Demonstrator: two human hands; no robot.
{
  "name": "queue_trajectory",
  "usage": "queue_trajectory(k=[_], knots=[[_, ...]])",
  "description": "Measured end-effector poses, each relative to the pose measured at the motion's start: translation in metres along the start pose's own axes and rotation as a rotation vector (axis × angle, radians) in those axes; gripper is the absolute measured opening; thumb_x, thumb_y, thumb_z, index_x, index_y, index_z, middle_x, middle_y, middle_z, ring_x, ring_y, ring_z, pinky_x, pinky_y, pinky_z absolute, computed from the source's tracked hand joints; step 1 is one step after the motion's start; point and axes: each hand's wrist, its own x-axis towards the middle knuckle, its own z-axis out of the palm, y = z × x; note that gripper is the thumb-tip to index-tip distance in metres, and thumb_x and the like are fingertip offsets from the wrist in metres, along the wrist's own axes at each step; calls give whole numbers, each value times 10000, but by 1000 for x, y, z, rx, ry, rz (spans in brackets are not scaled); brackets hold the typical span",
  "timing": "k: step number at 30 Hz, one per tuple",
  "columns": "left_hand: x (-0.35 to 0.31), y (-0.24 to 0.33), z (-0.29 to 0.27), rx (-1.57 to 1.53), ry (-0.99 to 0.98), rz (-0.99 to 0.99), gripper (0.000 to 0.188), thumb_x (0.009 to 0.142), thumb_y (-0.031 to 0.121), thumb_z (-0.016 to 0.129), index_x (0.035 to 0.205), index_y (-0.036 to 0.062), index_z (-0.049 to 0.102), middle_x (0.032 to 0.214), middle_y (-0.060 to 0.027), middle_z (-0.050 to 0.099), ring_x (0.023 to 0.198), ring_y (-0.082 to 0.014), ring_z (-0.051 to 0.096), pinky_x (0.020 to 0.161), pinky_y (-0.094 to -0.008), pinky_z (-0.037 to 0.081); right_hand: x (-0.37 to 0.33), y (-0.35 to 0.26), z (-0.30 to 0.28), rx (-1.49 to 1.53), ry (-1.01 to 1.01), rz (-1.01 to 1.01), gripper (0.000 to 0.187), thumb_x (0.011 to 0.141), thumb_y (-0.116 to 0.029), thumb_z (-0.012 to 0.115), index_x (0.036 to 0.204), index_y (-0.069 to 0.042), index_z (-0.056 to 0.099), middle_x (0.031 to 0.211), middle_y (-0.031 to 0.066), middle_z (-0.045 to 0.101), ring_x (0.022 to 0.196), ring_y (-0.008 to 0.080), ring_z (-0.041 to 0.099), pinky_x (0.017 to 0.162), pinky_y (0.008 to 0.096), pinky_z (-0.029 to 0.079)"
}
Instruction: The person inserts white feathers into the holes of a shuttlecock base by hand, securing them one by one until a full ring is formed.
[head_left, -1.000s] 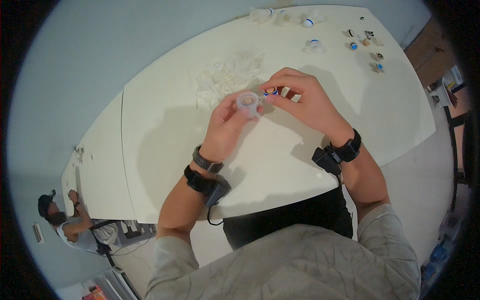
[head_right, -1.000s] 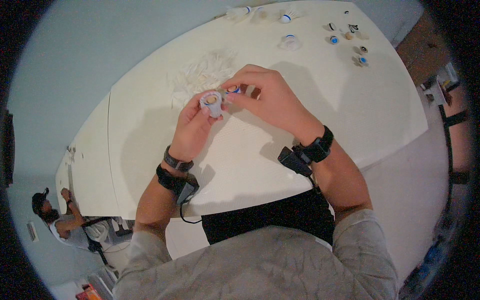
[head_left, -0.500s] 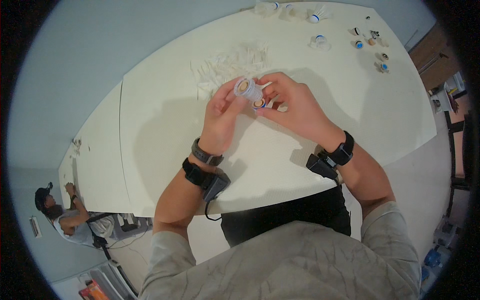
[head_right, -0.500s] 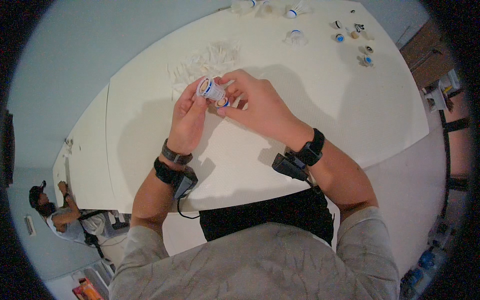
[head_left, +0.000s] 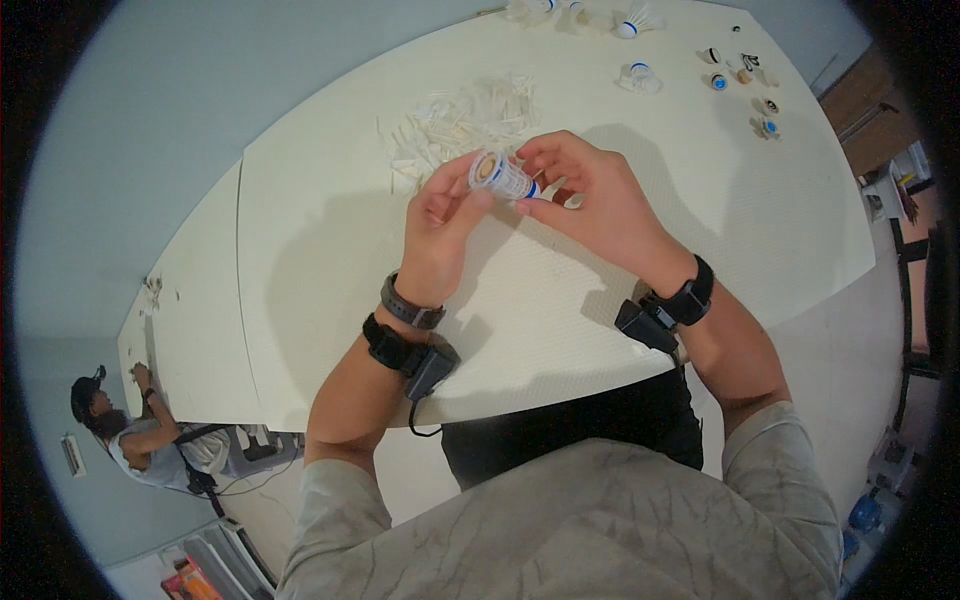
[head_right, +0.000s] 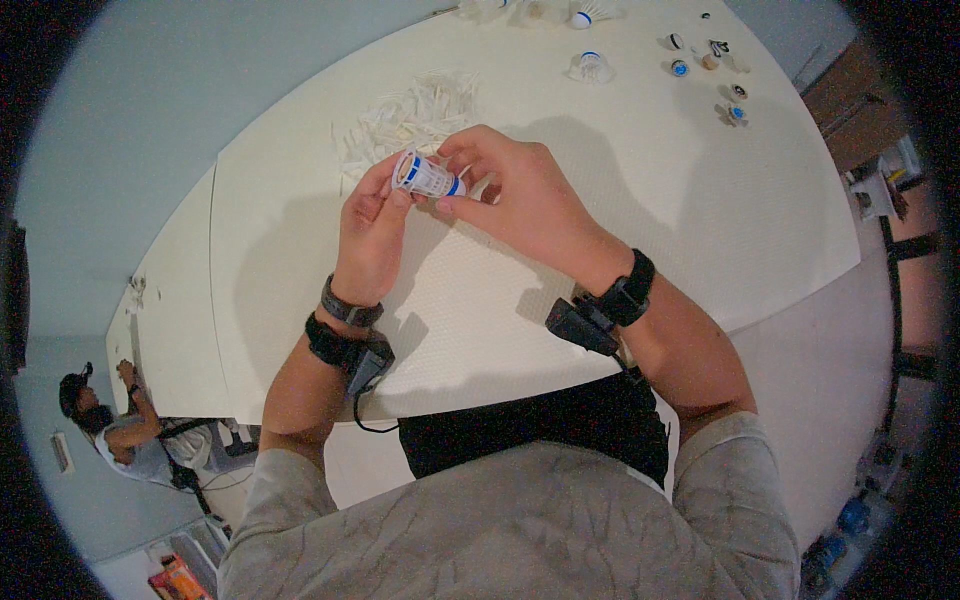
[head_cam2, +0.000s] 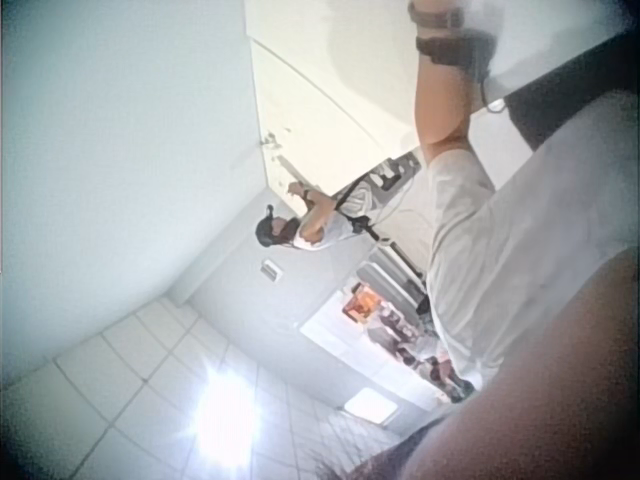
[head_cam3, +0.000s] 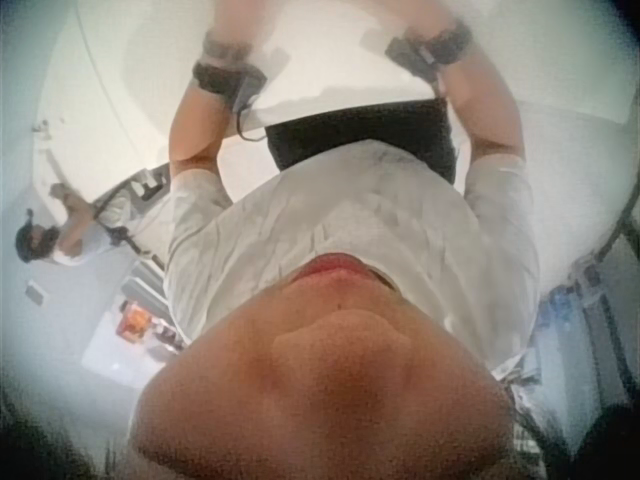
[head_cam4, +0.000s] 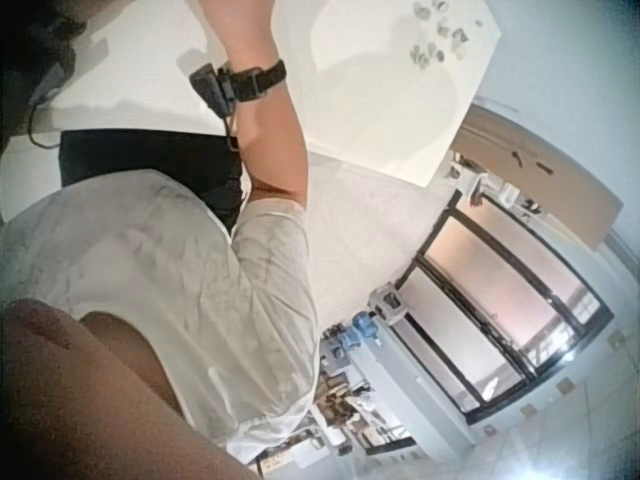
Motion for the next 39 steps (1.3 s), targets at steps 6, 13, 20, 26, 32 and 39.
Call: queue_trajectory(k=[6, 13, 20, 26, 32, 39], knots=[[0, 2, 1, -18, -11, -19, 440, 992, 92, 581, 1407, -18, 489, 1303, -108, 623, 1184, -182, 580, 1050, -346, 428, 0, 2, 0, -51, 18, -47, 402, 798, -139, 808, 1147, -31, 642, 1016, 89, 725, 838, 157, 686, 651, 282, 558], [0, 0, 0, -14, 0, -19, 438, 995, 89, 577, 1408, -19, 482, 1306, -116, 620, 1188, -188, 579, 1052, -355, 432, 1, 2, -2, -39, 47, -58, 367, 808, -147, 802, 1124, -27, 658, 986, 82, 727, 817, 145, 677, 636, 275, 543], [2, 0, 2, 13, 97, 103, 393, 1014, 105, 541, 1390, -3, 498, 1334, -152, 602, 1198, -218, 581, 1009, -378, 465, 2, 5, -5, -165, 55, -4, 291, 822, -164, 795, 1048, -23, 678, 911, 81, 721, 764, 138, 669, 637, 269, 529], [0, 3, 2, 34, 79, 9, 336, 1011, 109, 563, 1327, -5, 553, 1244, -133, 650, 1089, -190, 621, 938, -350, 501, 5, 9, -12, 127, 207, 40, 296, 868, -138, 764, 1130, -57, 653, 972, 49, 705, 834, 105, 661, 705, 241, 507], [-3, 6, 6, 156, -34, -142, 321, 979, 96, 639, 1278, -15, 593, 1107, -62, 684, 957, -134, 637, 866, -292, 525, 4, 2, -10, 291, 117, -76, 404, 896, -120, 736, 1272, -114, 590, 1010, 23, 689, 928, 98, 649, 773, 232, 489], [-3, 6, 5, 184, -74, -136, 299, 984, 90, 636, 1258, -26, 604, 1082, -58, 686, 947, -124, 636, 869, -280, 524, 2, 0, -7, 133, 67, -77, 410, 907, -73, 720, 1288, -67, 569, 1022, 23, 706, 933, 81, 620, 806, 237, 493]])
